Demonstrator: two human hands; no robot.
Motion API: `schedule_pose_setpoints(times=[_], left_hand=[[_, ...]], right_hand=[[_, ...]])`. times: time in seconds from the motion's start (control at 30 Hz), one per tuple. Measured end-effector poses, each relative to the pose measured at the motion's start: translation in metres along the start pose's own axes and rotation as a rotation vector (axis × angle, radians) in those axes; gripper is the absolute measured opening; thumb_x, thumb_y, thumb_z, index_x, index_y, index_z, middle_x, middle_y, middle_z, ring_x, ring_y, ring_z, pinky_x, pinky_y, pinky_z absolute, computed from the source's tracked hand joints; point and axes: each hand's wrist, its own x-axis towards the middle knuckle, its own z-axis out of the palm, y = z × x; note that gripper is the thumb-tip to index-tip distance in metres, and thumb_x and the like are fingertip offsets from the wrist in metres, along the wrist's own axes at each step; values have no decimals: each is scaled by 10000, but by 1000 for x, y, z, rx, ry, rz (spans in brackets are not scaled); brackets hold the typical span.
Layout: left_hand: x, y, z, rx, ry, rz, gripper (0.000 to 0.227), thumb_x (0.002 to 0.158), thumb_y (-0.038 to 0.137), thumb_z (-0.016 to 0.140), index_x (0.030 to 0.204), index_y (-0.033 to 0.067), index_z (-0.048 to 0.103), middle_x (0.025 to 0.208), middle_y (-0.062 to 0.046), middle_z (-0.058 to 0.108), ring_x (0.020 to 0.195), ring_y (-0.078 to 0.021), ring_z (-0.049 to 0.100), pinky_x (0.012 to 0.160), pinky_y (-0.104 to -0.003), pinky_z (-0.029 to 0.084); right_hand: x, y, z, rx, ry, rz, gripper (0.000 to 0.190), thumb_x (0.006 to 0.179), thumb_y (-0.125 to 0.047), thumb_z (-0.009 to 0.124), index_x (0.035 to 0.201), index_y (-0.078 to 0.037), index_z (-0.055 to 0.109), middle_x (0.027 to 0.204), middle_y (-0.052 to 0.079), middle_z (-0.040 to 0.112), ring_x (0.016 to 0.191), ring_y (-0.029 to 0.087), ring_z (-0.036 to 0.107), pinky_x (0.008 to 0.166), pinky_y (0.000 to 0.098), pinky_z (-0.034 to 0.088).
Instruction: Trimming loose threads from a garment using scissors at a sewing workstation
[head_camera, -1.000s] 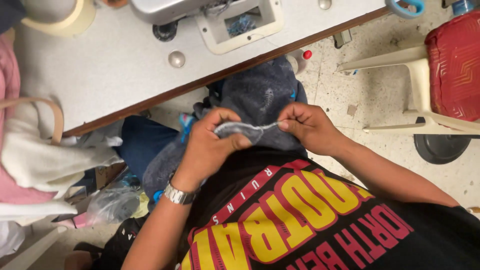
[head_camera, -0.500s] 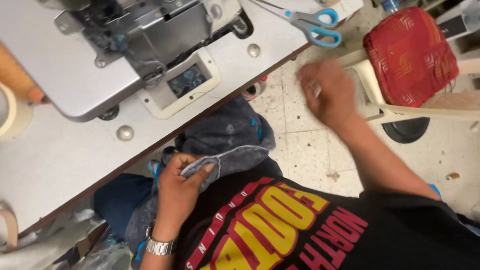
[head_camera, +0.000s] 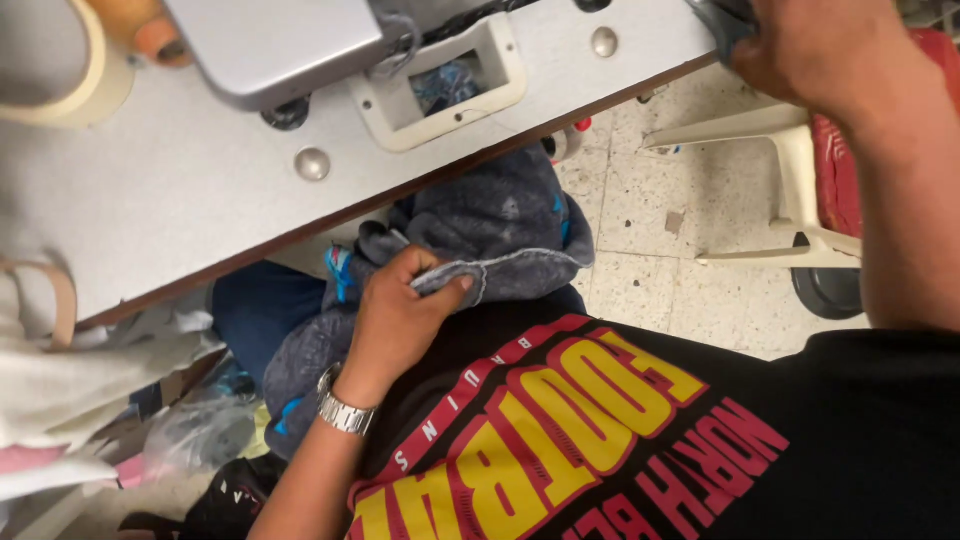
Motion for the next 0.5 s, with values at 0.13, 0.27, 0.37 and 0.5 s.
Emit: schedule_pose_setpoints(times=[0.13,0.27,0.37,0.5], left_hand=[[-2,-7,-5,-97,-21,67,294,885,178,788,740,186,532,688,92,523,658,-60,440,618,-276,378],[-1,-17,-6,-318,-97,168,254,883,74,748,794,167,530,1057,10,798,861,-27,617,735,-217,481],[4,-20,-6,-444,-156,177,282,883,6,698,805,157,474,1096,-48,810,902,-50,651,749,-219,499],[7,-26,0,-484,-172,185,298,881,-5,689,819,166,453,1081,-49,806,890,-51,640,755,-223,496]], right_hand=[[-39,-12,-14,310,24,56,328,946,-216,775,1199,-32,677,970,139,633,846,327,597,713,430,451],[-79,-87,-46,1018,-314,306,204,903,-65,722,1101,-67,674,1116,121,774,891,252,748,771,415,626],[-109,-149,-13,1288,-243,-74,306,864,-132,732,1164,-97,678,1011,15,796,879,159,796,836,290,660],[-138,-197,-20,1414,-476,80,360,880,-194,724,1240,-186,709,908,-36,774,678,102,664,644,245,579]])
